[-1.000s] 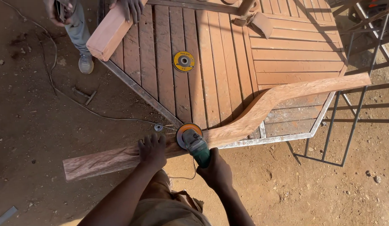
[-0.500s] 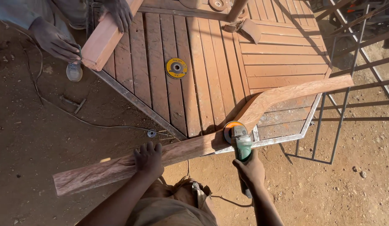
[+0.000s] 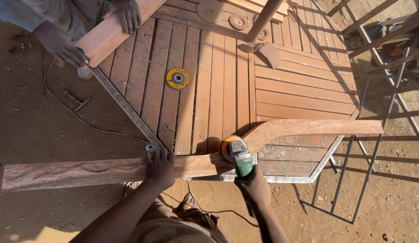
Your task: Sanding a curved wooden plank using a handheld angle grinder
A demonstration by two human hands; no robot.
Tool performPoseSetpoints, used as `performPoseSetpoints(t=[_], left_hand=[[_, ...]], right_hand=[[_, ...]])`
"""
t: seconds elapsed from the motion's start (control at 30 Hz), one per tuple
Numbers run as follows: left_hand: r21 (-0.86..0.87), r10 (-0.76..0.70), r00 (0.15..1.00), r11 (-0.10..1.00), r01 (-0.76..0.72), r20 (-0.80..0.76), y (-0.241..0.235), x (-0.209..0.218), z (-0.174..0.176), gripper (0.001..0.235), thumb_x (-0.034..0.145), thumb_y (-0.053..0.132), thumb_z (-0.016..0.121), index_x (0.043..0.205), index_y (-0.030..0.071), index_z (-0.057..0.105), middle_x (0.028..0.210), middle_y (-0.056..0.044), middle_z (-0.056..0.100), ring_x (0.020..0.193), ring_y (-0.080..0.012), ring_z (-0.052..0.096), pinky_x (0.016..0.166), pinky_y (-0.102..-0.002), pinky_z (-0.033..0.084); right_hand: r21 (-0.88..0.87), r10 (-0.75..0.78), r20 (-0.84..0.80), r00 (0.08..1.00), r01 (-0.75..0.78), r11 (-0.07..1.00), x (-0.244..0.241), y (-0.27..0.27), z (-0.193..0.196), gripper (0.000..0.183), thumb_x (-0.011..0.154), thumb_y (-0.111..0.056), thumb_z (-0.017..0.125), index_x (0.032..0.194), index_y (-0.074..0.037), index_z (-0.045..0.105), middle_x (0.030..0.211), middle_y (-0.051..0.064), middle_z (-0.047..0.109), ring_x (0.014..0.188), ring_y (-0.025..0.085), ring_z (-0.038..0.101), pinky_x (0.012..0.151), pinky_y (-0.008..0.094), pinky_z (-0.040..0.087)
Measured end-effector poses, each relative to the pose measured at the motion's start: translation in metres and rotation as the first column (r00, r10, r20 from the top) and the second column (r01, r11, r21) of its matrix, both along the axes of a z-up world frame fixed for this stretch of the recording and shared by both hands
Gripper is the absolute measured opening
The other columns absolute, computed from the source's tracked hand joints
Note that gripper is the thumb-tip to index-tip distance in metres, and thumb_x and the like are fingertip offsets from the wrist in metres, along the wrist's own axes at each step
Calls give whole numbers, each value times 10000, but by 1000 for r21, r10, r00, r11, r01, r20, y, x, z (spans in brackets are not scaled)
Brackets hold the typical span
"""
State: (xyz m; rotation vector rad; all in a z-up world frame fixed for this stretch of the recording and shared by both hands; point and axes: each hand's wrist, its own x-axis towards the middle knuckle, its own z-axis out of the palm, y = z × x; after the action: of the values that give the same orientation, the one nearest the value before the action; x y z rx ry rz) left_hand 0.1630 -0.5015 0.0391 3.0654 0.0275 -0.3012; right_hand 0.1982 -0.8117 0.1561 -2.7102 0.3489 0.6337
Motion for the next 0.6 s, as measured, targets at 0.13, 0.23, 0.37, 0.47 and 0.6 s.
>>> performPoseSetpoints(t=[0.13, 0.23, 0.37, 0.47, 0.6], left_hand=[[29, -12, 992, 1000, 8, 126, -22, 2, -22, 713, 496, 285, 949, 1060, 131, 541, 1051, -147, 572, 1033, -370, 577, 1038, -660, 390], [72, -39, 991, 997, 30, 125, -20, 3, -12, 689, 498, 266, 895, 1068, 166, 521, 1038, -109, 540, 989, -342, 558, 989, -614, 415], [26, -4, 1000, 1000, 3, 29, -21, 3, -14, 722, 550, 273, 881, 1155, 160, 501, 1118, -108, 526, 1084, -352, 545, 1046, -612, 401], [13, 1, 1000, 1000, -1, 8, -23, 2, -19, 701, 573, 271, 833, 1160, 150, 470, 1133, -117, 511, 1101, -370, 542, 1054, -613, 397], [-26, 2, 999, 1000, -4, -49, -16, 6, -30, 817, 497, 392, 778, 1207, 175, 438, 1219, -112, 515, 1166, -368, 531, 1042, -595, 395]], right_hand=[[66, -55, 64, 996, 51, 997, 44, -82, -13, 703, 736, -438, 846, 1261, -126, 497, 1117, 282, 729, 1091, 516, 697, 917, 609, 565], [-17, -76, 114, 991, 78, 997, 73, -113, -14, 728, 700, -481, 866, 1218, -106, 517, 1088, 290, 722, 1051, 524, 706, 879, 605, 575], [12, -90, 155, 984, 89, 996, 69, -107, -1, 696, 728, -487, 827, 1197, -94, 496, 1034, 313, 716, 1049, 531, 699, 865, 594, 549], [60, 8, 120, 993, -15, 998, 48, -88, -11, 653, 737, -452, 815, 1178, -108, 478, 1037, 309, 716, 1055, 531, 696, 879, 603, 550], [76, 258, 27, 966, -259, 963, 28, -68, -41, 631, 754, -417, 837, 1172, -139, 455, 1023, 266, 718, 1038, 513, 705, 864, 624, 565]])
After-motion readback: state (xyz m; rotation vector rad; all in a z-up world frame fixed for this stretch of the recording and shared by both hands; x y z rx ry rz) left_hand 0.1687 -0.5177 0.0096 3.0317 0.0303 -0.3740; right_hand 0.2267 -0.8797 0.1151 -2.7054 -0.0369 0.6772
